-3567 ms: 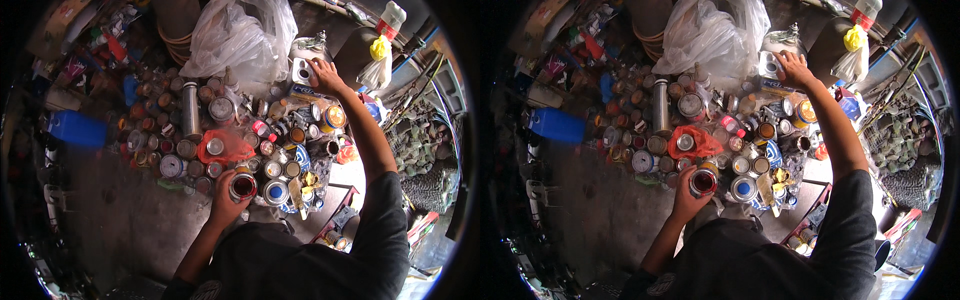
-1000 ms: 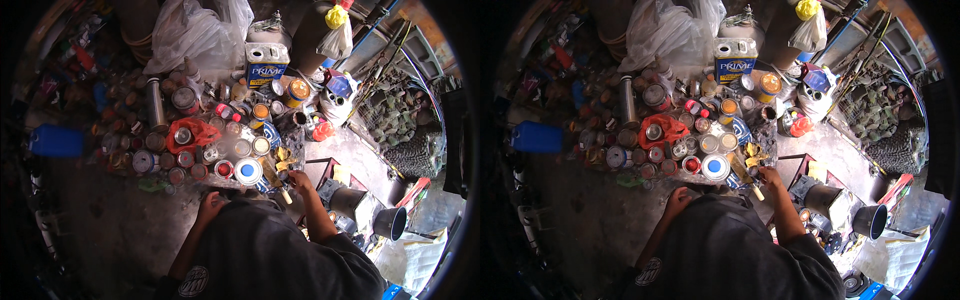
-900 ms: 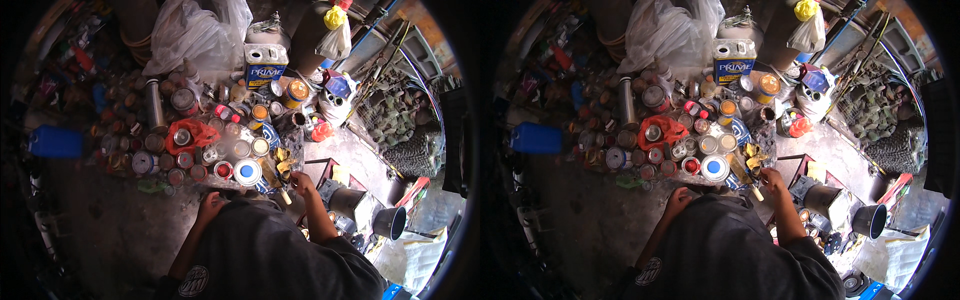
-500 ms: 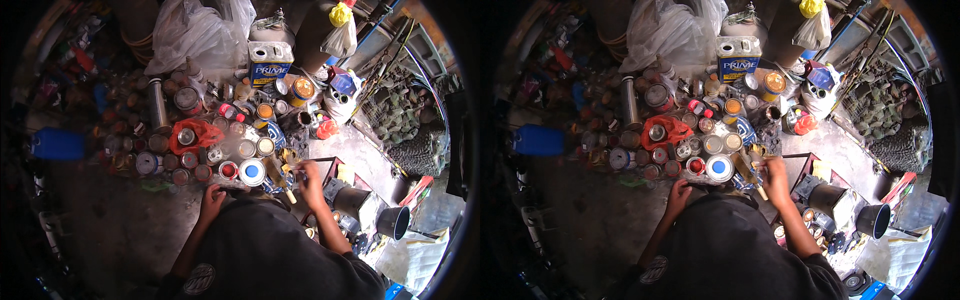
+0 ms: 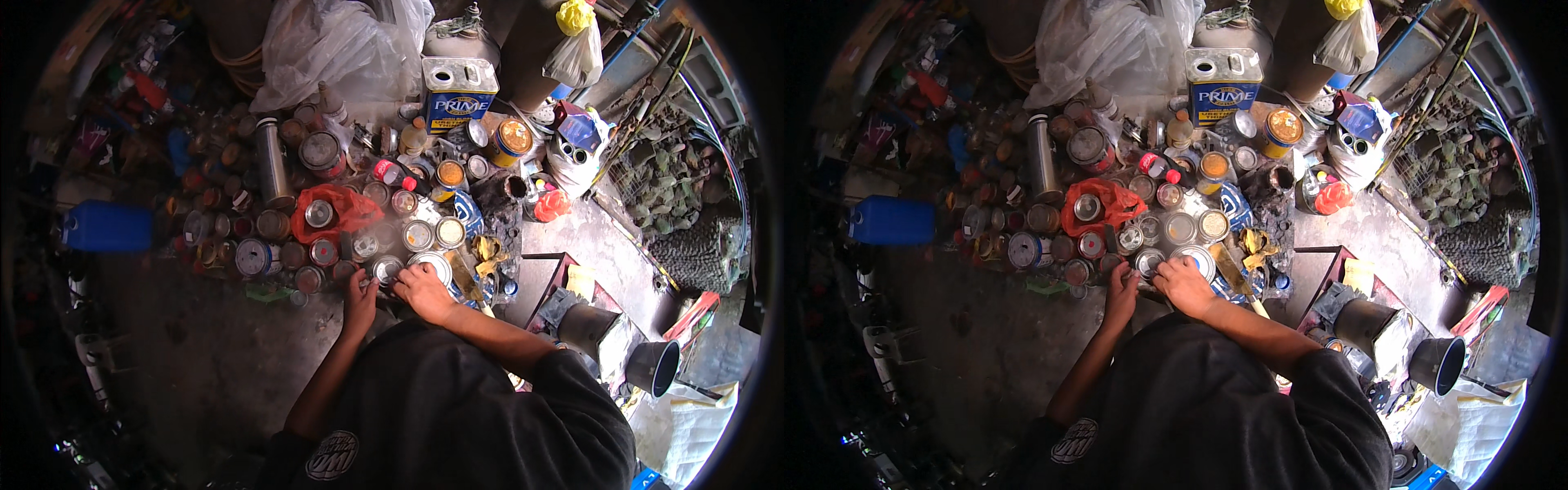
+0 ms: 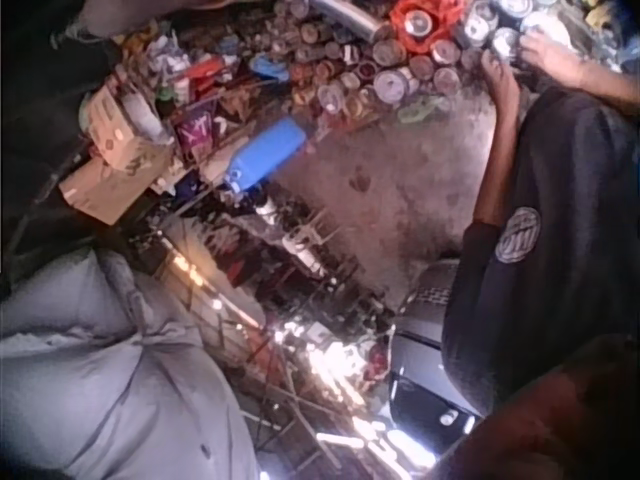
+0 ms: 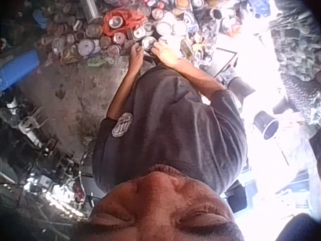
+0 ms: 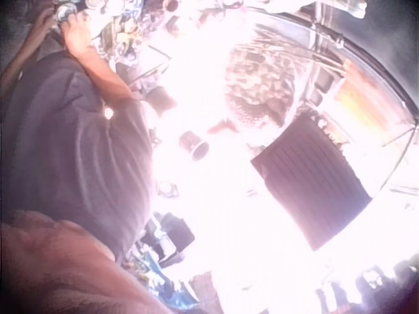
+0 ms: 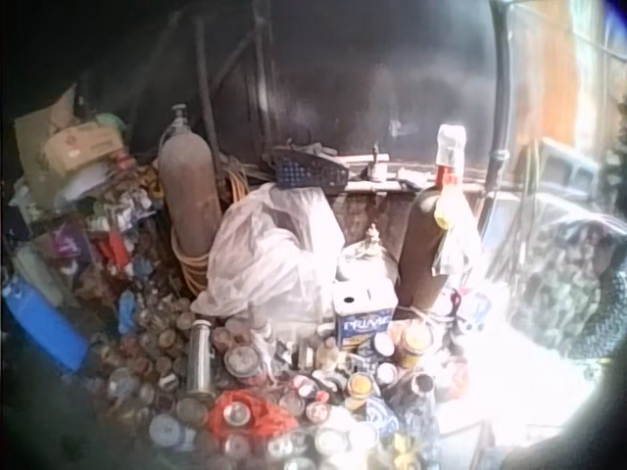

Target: The person mixes red paint in a small container using a metal spatula. They walk through a garage filled with cars and apply the paint to a scratch on the side of an orange sedan. Afterward, they return to the workbench and pour more paint from a larger can into the small container.

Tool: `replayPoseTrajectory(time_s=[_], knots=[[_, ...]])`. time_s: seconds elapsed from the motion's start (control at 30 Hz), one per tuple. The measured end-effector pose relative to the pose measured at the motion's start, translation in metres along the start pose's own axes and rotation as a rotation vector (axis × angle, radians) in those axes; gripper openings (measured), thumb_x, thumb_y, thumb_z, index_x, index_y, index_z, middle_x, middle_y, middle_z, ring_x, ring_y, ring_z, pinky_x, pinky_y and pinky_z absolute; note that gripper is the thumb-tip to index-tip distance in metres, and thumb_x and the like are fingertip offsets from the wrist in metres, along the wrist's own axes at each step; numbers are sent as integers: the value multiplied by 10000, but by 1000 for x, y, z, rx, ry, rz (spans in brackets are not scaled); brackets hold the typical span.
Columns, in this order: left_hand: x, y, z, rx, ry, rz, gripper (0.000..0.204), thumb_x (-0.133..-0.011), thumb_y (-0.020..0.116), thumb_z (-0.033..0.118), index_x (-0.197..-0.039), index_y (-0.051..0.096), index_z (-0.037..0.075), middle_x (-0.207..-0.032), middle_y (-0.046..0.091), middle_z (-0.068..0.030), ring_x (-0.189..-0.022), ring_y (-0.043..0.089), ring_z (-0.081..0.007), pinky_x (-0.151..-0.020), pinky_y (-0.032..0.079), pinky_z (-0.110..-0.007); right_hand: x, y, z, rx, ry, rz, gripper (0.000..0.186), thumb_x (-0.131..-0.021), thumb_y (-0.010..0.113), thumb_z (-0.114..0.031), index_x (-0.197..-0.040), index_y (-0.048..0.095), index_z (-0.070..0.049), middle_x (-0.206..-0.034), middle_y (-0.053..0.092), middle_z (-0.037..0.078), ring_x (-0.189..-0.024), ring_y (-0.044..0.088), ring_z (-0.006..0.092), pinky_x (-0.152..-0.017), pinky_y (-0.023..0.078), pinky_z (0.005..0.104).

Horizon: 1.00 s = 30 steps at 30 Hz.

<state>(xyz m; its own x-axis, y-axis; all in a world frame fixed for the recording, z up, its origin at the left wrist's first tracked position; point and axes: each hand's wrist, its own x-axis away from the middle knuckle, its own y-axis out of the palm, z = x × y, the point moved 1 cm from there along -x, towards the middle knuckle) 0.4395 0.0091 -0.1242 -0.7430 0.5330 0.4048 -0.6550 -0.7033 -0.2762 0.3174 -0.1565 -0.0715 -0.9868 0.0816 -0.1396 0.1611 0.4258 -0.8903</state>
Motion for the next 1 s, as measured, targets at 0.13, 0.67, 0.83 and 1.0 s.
replayPoseTrajectory(time_s=[0.13,0.67,0.83,1.0], knots=[[4,3,31,-464,407,70,547,-980,692,234,-1428,486,-3,-1374,547,-236,-1263,559,-396,-1072,462,-467,29,-24,4,-124,202,205,167,-899,731,-208,-1014,707,-90,-1107,645,83,-1055,597,291,-894,445,420],[-47,19,19,48,-387,-201,539,-1045,620,300,-1519,400,166,-1245,644,-142,-789,728,-265,-572,632,-383,228,33,56,-20,1182,-72,580,-804,838,-355,-1230,578,-58,-1269,570,179,-1177,601,380,-961,510,502],[-62,13,0,-1,-385,-230,560,-1042,624,314,-1515,354,190,-1322,586,-175,-816,726,-298,-592,646,-413,228,79,78,-25,1316,-123,451,-854,770,-284,-1193,565,-69,-1227,641,166,-1089,697,353,-878,571,498],[-70,11,2,-44,-339,-261,674,-1042,624,341,-1578,259,156,-1383,542,-203,-857,724,-325,-608,647,-412,224,87,66,-68,1284,121,246,-944,566,-141,-1185,570,-91,-1145,677,189,-933,742,366,-793,593,497]])
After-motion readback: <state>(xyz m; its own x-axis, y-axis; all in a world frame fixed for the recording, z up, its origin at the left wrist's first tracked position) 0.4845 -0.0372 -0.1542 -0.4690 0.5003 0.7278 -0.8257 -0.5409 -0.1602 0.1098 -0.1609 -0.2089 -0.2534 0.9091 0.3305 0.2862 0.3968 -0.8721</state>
